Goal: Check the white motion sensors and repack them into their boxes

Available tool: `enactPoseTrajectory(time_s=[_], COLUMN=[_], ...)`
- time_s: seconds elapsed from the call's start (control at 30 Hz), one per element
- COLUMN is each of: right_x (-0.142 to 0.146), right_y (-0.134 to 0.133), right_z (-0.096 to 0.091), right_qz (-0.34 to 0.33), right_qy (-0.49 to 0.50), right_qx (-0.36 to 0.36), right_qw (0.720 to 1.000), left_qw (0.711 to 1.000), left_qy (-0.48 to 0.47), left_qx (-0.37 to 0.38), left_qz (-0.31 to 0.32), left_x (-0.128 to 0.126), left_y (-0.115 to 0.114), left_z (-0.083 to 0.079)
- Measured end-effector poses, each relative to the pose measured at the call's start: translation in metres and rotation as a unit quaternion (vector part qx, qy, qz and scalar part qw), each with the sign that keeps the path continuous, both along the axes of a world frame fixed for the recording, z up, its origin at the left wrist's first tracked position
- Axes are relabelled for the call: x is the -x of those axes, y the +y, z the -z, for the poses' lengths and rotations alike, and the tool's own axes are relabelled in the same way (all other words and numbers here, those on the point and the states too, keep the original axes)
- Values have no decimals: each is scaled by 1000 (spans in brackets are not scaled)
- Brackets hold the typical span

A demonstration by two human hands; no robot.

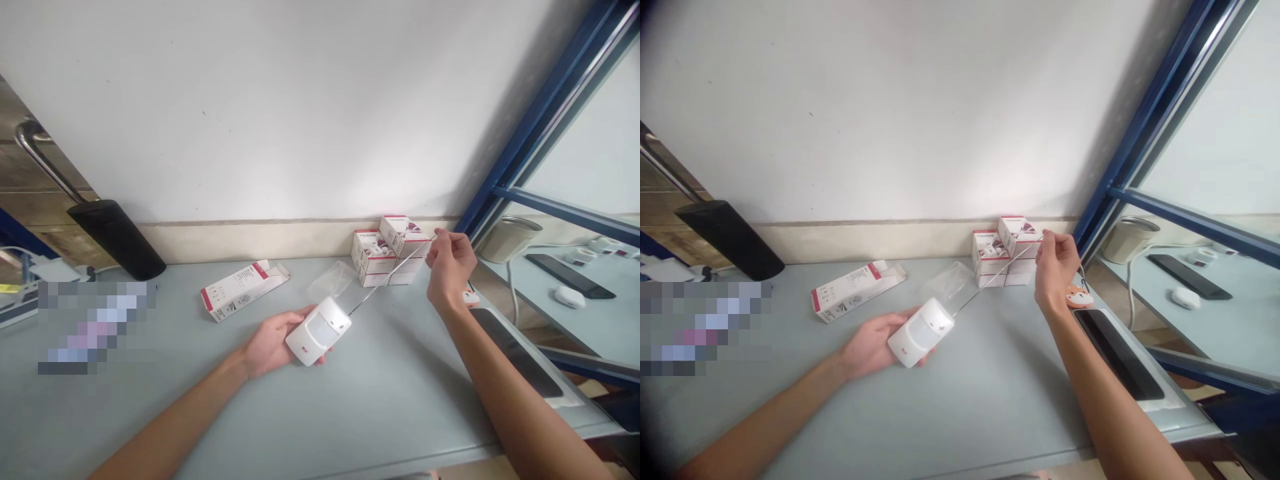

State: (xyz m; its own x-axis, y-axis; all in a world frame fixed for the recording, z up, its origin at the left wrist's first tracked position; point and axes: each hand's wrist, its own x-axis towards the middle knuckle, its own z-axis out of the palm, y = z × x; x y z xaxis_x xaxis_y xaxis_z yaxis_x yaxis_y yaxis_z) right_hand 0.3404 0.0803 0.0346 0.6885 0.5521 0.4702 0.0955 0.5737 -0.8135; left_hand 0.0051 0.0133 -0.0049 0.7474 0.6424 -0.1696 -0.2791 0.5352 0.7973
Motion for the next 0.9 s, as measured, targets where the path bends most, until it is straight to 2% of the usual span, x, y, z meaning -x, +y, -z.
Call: enactPoseTrajectory(time_s=[0.13,0.27,0.43,0.57,0.7,0.8,0.9], right_x=[20,51,85,100,109,107,102], right_y=[-9,-26,-48,-60,-67,-68,-65], right_z=[1,8,24,35,39,37,34], right_qz=[-29,-102,-219,-256,-306,-308,-249], right_qy=[-55,-92,-155,-178,-235,-280,-391], right_qx=[10,44,103,133,160,162,154], right_qw=[998,989,958,941,909,895,872], left_qw=[1000,999,994,990,985,985,981], left_qy=[5,-5,-20,-20,-3,22,43], left_qx=[8,22,37,48,51,36,15], left_qz=[-26,-46,-96,-131,-164,-170,-187], left_x=[-2,-3,-1,-4,-8,-9,-9], left_y=[-3,-2,-3,-6,-11,-12,-11], left_z=[-6,-5,-1,-2,-5,-10,-20])
